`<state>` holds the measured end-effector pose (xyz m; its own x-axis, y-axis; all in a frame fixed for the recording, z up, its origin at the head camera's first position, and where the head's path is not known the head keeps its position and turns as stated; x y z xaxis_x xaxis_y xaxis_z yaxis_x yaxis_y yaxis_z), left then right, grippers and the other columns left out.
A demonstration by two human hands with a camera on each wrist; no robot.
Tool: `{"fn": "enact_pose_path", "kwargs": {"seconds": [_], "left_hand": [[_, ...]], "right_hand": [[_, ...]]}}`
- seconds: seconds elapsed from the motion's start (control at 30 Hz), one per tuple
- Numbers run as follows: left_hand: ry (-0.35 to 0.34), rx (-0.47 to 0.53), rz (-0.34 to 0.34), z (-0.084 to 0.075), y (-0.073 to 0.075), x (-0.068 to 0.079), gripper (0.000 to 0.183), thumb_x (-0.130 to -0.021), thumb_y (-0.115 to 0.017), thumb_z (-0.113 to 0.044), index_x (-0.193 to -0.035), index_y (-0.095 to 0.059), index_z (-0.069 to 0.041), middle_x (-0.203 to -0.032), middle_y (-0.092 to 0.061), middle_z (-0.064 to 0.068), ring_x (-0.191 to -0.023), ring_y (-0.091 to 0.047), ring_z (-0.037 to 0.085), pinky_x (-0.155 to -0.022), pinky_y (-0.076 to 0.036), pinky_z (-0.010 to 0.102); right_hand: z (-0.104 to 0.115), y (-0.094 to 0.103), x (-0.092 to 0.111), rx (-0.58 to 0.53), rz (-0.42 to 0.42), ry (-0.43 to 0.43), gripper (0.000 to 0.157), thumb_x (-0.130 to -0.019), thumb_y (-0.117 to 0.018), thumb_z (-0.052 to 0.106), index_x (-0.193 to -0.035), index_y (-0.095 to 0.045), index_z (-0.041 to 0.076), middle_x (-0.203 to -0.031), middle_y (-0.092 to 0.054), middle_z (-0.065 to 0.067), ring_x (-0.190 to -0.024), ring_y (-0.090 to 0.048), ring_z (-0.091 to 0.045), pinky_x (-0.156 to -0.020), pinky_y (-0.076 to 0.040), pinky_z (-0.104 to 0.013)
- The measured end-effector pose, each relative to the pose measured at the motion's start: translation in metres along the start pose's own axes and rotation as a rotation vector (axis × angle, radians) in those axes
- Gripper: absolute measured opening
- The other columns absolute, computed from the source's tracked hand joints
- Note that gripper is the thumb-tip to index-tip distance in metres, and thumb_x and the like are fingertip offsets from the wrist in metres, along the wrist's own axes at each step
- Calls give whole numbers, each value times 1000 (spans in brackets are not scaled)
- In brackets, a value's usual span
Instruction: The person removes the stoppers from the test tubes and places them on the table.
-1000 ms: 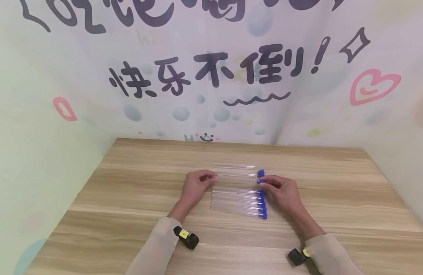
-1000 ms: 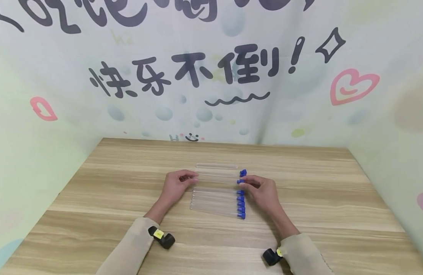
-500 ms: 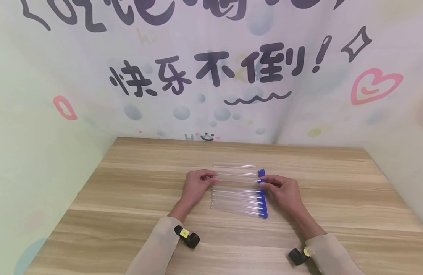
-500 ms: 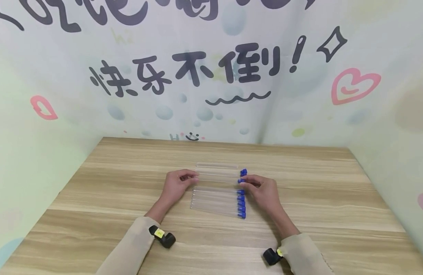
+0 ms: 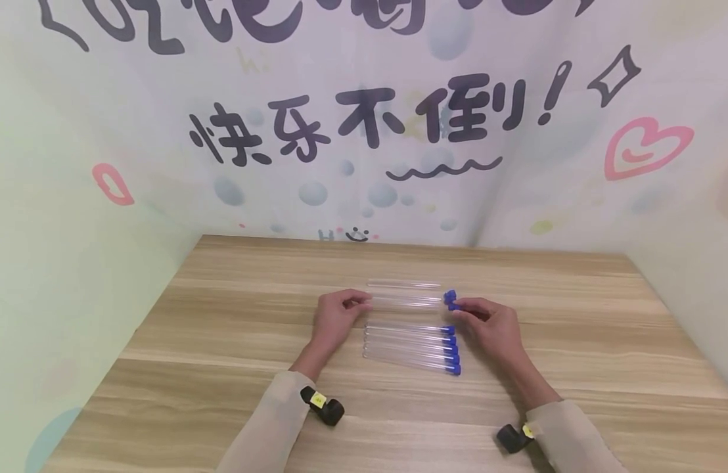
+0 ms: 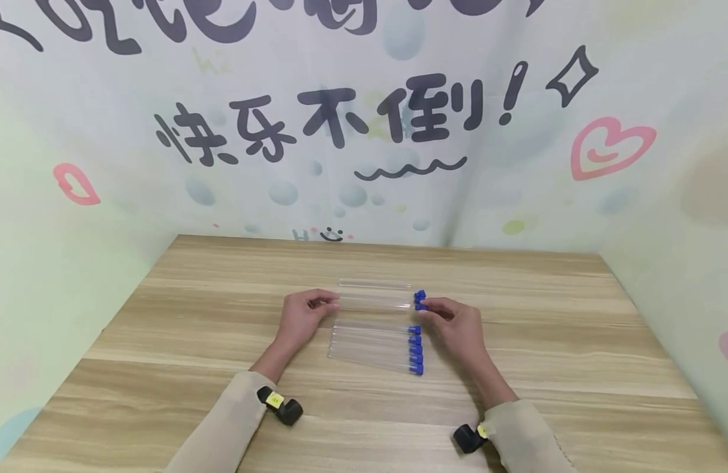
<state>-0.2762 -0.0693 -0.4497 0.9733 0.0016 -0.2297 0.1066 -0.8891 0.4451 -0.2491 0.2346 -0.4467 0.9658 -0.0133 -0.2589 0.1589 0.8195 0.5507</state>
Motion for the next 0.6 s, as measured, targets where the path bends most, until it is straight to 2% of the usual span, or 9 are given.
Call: {"fn": "enact_pose_path", "kwargs": {"seconds": [0.23, 0.6], "left_hand": [[10, -6, -2, 0, 0, 0, 13, -76, -81, -20, -89, -77, -18, -76, -67, -10, -64, -56, 11, -56, -45, 25], [8, -18, 12, 0, -2, -2, 13, -77, -81, -19, -88, -77, -15, -76, -68, -8, -65, -57, 9, -58, -46, 25]], "right_hand": [[-3, -1, -2, 26, -6, -7, 22, -84, -75, 25, -103, -70, 15, -93, -71, 2, -88, -66, -12, -76, -45, -14], [-7, -2, -2, 58, 2, -45, 23, -82, -76, 29, -99, -72, 14, -96, -70, 0, -86, -64, -15, -72, -48, -19]]}}
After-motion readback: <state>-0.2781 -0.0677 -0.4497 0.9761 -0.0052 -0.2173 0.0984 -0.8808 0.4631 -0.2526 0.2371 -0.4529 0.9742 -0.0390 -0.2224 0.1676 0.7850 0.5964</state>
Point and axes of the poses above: each hand's wrist, its own x-axis away from the middle knuckle, its own y-axis out of the back of the hand, z = x × y, the point moved 6 cm from there along -x, towards the middle knuckle
